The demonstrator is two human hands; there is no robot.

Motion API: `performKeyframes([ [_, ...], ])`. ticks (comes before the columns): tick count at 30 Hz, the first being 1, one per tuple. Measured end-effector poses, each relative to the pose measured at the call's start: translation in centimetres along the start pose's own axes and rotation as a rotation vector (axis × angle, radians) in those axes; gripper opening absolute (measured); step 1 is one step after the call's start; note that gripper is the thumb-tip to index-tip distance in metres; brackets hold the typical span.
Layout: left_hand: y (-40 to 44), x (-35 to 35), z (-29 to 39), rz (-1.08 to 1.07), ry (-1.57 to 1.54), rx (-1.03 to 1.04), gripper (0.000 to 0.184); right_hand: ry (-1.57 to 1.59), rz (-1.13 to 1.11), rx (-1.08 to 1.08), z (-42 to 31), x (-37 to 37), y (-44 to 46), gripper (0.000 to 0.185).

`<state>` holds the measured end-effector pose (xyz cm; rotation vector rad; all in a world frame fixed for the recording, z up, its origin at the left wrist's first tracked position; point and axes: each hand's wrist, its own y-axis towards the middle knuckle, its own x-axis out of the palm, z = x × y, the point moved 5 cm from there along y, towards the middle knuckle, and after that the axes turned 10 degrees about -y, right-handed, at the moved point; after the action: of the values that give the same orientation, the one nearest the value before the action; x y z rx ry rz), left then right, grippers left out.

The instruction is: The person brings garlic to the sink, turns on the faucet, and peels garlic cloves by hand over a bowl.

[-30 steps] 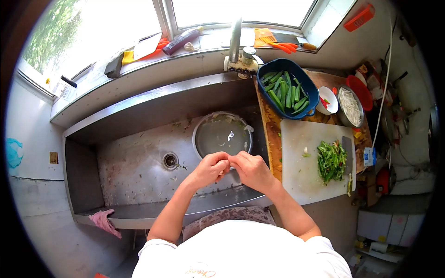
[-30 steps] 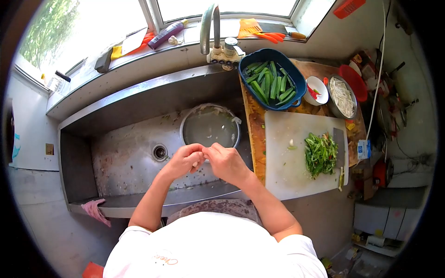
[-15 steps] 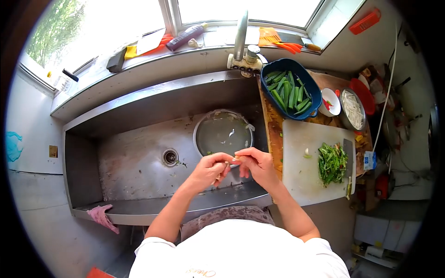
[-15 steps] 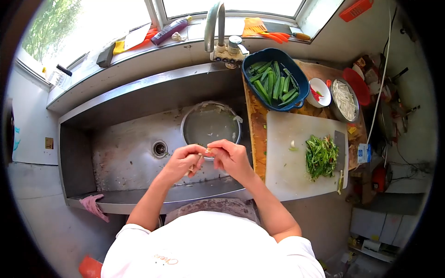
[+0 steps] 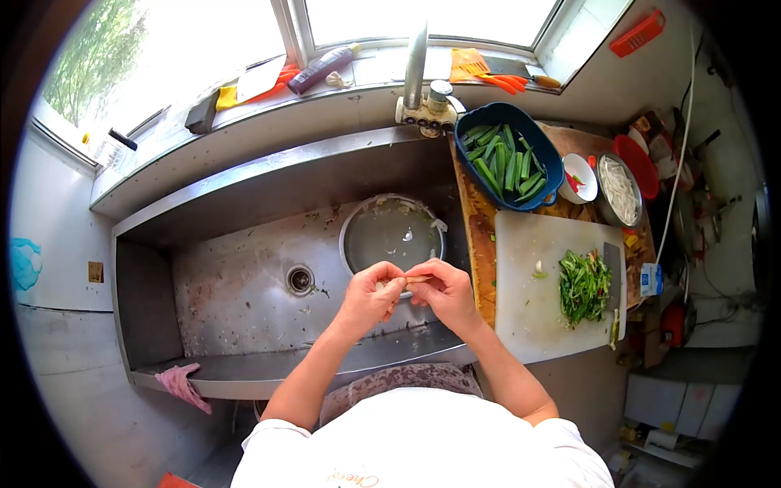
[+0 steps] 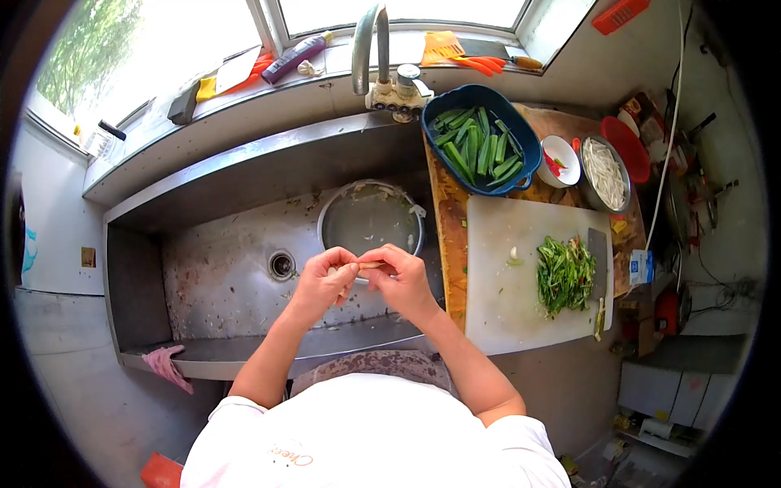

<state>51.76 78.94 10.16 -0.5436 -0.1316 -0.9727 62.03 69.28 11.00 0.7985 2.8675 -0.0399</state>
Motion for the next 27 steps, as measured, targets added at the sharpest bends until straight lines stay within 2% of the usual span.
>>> performKeyframes([
  [2, 0.1, 0.0, -0.2, 0.013, -0.013, -0.017, 0.01, 0.156, 0.016, 0.075, 0.7, -0.1, -0.1, 0.015],
  [5, 0.8, -1.0, -1.2, 0.082, 0.023, -0.053, 0.01, 0.67, 0.08, 0.163, 1.1, -0.5, 0.2, 0.014],
  [6, 1.0, -1.5, -1.6, 0.115, 0.046, -0.068, 0.011, 0.715, 0.088, 0.161, 1.0, -0.9, 0.3, 0.013],
  [9, 0.7, -1.7, -0.8, 0.104, 0.298, 0.111, 0.013, 0.798, -0.099, 0.309, 1.1, -0.7, 0.0, 0.015],
  [12, 0.9, -1.8, -0.5, 0.151, 0.254, 0.157, 0.014, 0.811, -0.091, 0.354, 0.7, -0.1, 0.2, 0.013],
  [18, 0.4, -0.3, 1.6, -0.032, 0.041, 0.027, 0.015, 0.666, -0.121, 0.31, 1.3, 0.1, 0.3, 0.008],
  [24, 0.5, -0.1, 2.1, -0.034, 0.184, 0.116, 0.01, 0.545, -0.122, 0.305, 1.4, 0.0, 0.3, 0.005],
  [27, 0.8, 0.1, 2.1, -0.01, 0.435, 0.507, 0.008, 0.539, -0.137, 0.321, 1.3, 0.0, 0.2, 0.004],
])
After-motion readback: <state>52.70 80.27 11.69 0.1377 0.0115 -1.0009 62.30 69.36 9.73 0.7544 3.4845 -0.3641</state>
